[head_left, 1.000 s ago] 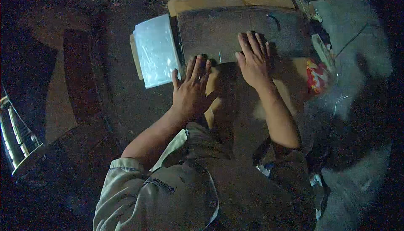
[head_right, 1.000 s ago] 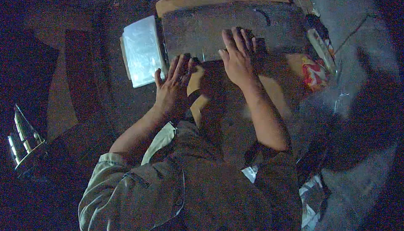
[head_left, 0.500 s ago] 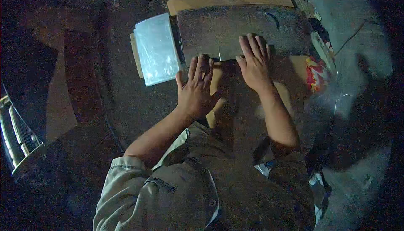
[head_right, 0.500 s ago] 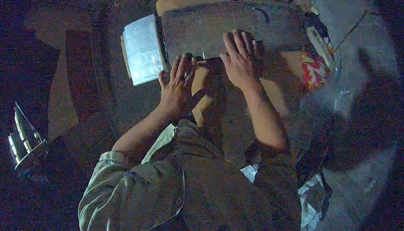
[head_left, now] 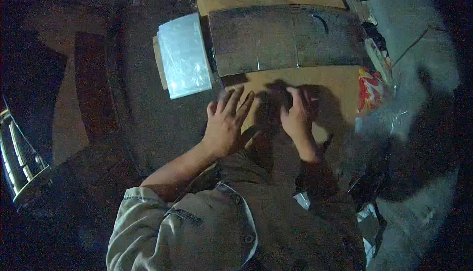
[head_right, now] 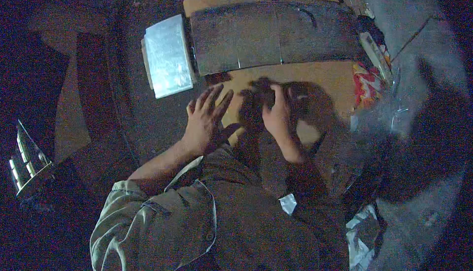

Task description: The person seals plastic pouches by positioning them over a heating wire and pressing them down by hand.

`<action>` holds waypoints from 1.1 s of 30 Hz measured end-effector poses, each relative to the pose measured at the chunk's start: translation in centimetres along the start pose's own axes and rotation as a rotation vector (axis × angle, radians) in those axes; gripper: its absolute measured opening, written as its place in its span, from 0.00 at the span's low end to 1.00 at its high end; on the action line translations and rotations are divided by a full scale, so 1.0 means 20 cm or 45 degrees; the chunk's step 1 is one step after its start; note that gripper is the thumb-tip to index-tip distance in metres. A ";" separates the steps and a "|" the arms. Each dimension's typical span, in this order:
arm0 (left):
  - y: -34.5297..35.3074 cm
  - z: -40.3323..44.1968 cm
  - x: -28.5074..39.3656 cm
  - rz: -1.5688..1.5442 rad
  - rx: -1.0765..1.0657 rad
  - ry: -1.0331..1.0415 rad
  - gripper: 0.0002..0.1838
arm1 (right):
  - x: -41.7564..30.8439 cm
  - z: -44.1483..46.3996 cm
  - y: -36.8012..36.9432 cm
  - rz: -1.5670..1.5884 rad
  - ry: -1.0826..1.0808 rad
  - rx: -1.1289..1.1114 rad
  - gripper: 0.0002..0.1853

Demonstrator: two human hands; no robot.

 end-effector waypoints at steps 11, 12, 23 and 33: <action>0.32 -0.23 -0.02 -0.252 -0.307 -0.118 0.35 | 0.17 -0.14 0.20 0.433 0.339 -0.096 0.11; 0.31 -0.22 -0.02 -0.251 -0.303 -0.116 0.35 | 0.16 -0.14 0.18 0.433 0.337 -0.093 0.11; 0.23 -0.16 -0.03 -0.529 -0.184 -0.231 0.29 | 0.15 -0.13 0.17 0.441 0.295 -0.057 0.10; 0.22 -0.14 -0.04 -1.041 -0.265 -0.534 0.28 | 0.03 -0.16 0.04 0.679 0.334 -0.109 0.04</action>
Point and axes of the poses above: each hand's wrist, its own z-axis towards the middle knuckle, its own y-axis out of the palm, x = y × z, the point moved 10 cm from there along z, towards the middle knuckle, and after that the axes turned 7 degrees about x, right-handed, at the moved point
